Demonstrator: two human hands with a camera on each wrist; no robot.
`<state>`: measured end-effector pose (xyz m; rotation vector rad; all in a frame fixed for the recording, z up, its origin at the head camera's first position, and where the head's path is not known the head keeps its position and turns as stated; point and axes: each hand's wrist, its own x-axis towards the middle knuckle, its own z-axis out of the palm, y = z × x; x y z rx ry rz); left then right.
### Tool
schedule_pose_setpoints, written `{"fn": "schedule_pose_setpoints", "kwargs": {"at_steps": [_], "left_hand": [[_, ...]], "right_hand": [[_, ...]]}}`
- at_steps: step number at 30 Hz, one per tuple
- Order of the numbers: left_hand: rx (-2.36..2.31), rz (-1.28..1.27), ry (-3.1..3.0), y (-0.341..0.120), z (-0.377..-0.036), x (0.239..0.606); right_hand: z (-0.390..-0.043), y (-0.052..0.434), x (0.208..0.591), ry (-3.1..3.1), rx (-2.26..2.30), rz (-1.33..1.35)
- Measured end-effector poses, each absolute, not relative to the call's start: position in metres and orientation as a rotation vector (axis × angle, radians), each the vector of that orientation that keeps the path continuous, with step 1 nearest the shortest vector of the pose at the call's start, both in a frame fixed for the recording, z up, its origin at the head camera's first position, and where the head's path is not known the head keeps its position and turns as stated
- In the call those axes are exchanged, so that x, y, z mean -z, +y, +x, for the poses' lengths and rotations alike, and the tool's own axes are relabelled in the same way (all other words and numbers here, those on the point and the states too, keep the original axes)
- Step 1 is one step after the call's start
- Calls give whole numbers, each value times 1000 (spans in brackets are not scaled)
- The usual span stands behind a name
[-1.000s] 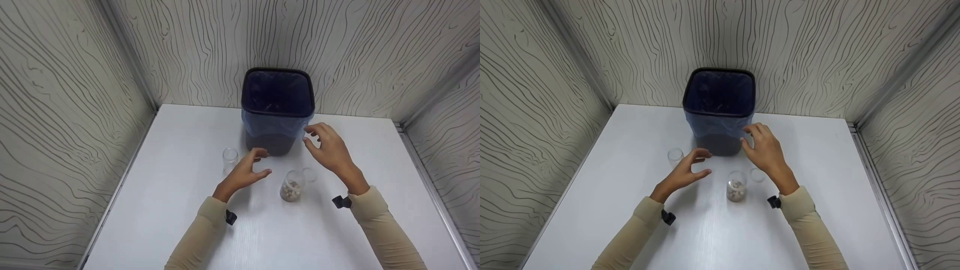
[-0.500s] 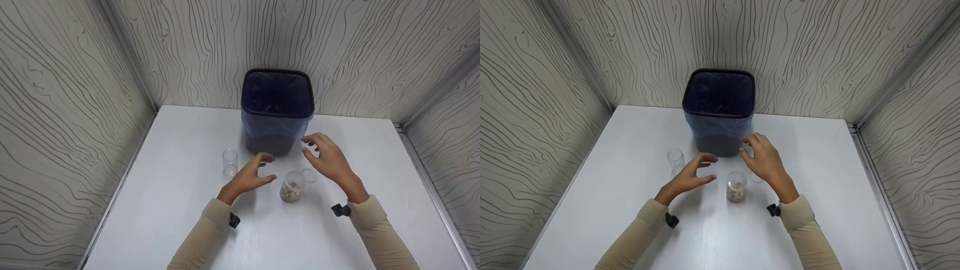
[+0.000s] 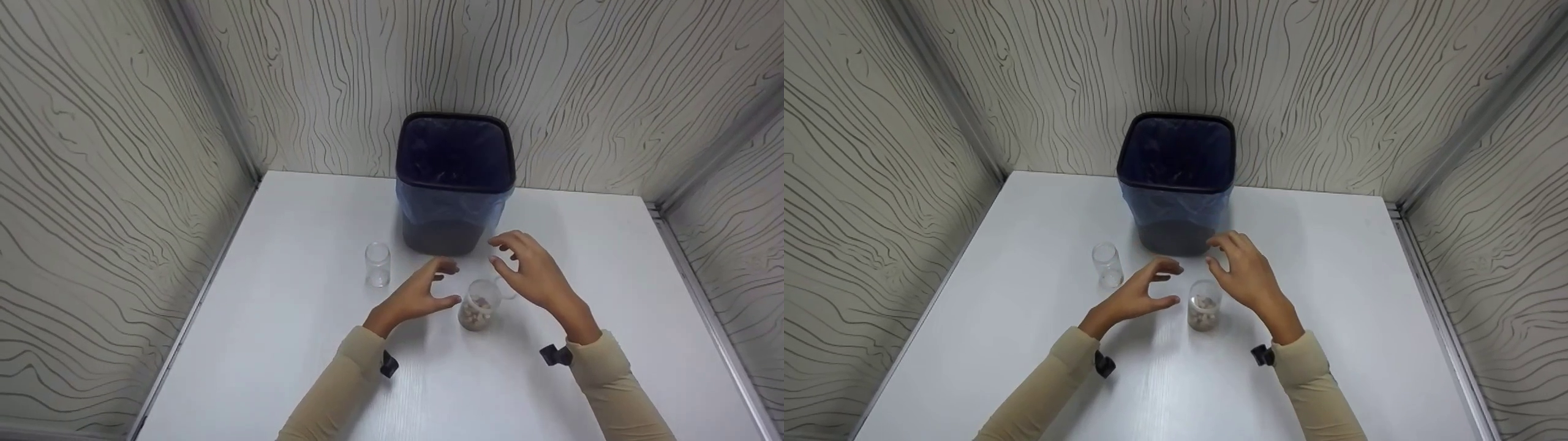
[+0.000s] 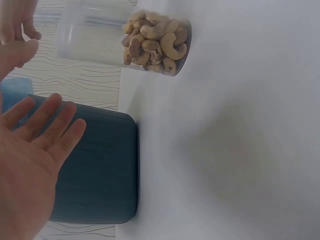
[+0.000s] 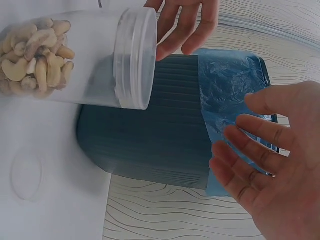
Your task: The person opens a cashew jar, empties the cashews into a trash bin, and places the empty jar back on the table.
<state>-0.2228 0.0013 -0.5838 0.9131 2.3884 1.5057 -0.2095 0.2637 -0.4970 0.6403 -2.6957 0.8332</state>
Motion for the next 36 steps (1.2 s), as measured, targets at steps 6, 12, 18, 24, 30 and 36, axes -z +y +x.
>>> {"fn": "schedule_pose_setpoints", "kwargs": {"at_steps": [6, 12, 18, 24, 30, 36], "left_hand": [[-1484, 935, 2371, 7, -221, 589], [-1475, 946, 2348, 12, -219, 597], [-1457, 946, 2333, 18, -218, 603], [-1453, 950, 2305, 21, -218, 609], [-1443, 950, 2300, 24, -216, 613], [-1423, 946, 2289, 29, -215, 619]], "right_hand": [[-204, 262, 503, -2724, -826, 653], [-202, 260, 511, -2737, -849, 664], [-198, 259, 518, -2742, -842, 708], [-196, 258, 523, -2781, -836, 744], [-192, 255, 527, -2857, -895, 722], [-190, 252, 532, -2885, -906, 724]]}}
